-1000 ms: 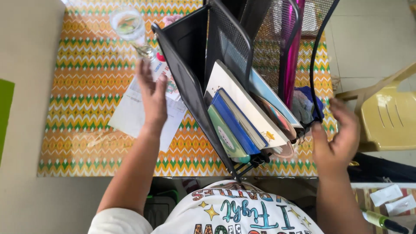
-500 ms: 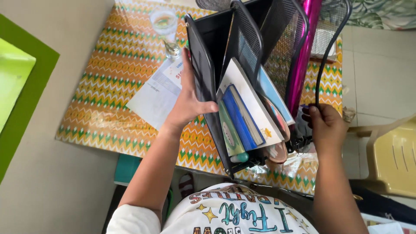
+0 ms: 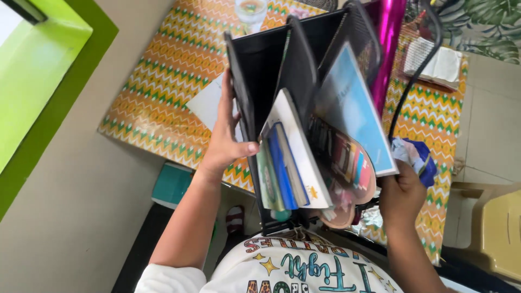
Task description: The recorder wipes down a desk surface and organizes various items including folders, books, and a logbook.
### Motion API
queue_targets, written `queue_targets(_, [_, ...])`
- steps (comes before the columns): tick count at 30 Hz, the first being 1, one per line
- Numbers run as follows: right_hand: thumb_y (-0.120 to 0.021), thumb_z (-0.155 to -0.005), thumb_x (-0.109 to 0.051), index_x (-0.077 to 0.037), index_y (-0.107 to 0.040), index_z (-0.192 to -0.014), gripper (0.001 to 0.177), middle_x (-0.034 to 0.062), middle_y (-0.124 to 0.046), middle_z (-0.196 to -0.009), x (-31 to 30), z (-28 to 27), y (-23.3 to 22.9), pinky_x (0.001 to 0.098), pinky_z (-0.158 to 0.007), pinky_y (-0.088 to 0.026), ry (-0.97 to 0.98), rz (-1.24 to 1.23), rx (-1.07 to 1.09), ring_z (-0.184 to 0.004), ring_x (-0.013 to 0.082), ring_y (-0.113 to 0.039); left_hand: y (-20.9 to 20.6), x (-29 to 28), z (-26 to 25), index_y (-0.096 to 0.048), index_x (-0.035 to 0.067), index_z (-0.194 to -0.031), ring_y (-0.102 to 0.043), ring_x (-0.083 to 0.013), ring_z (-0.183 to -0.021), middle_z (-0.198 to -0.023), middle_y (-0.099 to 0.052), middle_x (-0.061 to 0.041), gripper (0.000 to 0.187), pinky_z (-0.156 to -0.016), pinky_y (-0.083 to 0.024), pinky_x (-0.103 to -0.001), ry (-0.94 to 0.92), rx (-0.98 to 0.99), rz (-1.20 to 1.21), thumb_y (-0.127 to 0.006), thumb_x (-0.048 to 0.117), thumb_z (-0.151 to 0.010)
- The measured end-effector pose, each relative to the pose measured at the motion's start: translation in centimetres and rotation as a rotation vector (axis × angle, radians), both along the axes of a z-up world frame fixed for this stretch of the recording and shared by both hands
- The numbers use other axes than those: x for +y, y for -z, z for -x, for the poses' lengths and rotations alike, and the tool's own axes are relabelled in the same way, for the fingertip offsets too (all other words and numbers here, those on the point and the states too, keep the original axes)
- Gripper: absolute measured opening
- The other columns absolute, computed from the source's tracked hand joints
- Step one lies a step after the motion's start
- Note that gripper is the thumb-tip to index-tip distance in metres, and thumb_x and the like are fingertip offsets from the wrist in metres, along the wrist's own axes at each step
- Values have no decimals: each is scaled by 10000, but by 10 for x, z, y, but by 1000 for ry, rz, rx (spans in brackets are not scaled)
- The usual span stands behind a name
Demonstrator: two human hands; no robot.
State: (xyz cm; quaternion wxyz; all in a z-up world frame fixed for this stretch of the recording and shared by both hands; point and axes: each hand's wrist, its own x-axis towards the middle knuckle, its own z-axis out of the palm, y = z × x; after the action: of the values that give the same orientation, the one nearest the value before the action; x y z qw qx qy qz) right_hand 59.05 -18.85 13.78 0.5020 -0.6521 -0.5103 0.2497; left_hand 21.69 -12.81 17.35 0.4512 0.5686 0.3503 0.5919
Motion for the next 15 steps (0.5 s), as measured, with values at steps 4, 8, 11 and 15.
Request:
queue_targets(4, [-690,-980,-80,36,-688,-1227,272,55,-747,-1042,1,31,14,234,-824,-542,-198,-95,-55,-920,87,-679,-3,-31,40,45,108,-1721,-124,-284,-1706,-1811,-97,-142,1560,-1331,-273,-489,-63,-36,-3,-874,700,-607])
queue_targets(8, [-738,-889,-99,3,-708,-1215,343,60,-753,-942,5,95,-21,263,-696,-545,-240,3,-103,-783,96,-665,-6,-62,75,58,117,-1697,-133,-249,-1682,-1802,-52,-121,1496,-1363,-165,-406,-112,-84,-77,-903,634,-674])
queue_targets(11, [-779,-877,-112,-2,-713,-1183,332,67,-764,-938,20,126,-24,278,-707,-553,-266,-50,-272,-795,105,-705,-7,-77,96,83,124,-1704,-187,-266,-1677,-1813,-73,-123,1540,-1354,-214,-418,-174,-118,-42,-908,646,-648])
queue_targets(15, [-780,-883,-125,-28,-732,-1158,295,57,-768,-892,45,161,-24,264,-688,-549,-354,-31,-224,-758,94,-698,-1,-86,120,66,120,-1709,-231,-274,-1631,-1783,-157,-135,1535,-1360,-212,-419,-265,-185,-60,-924,626,-650])
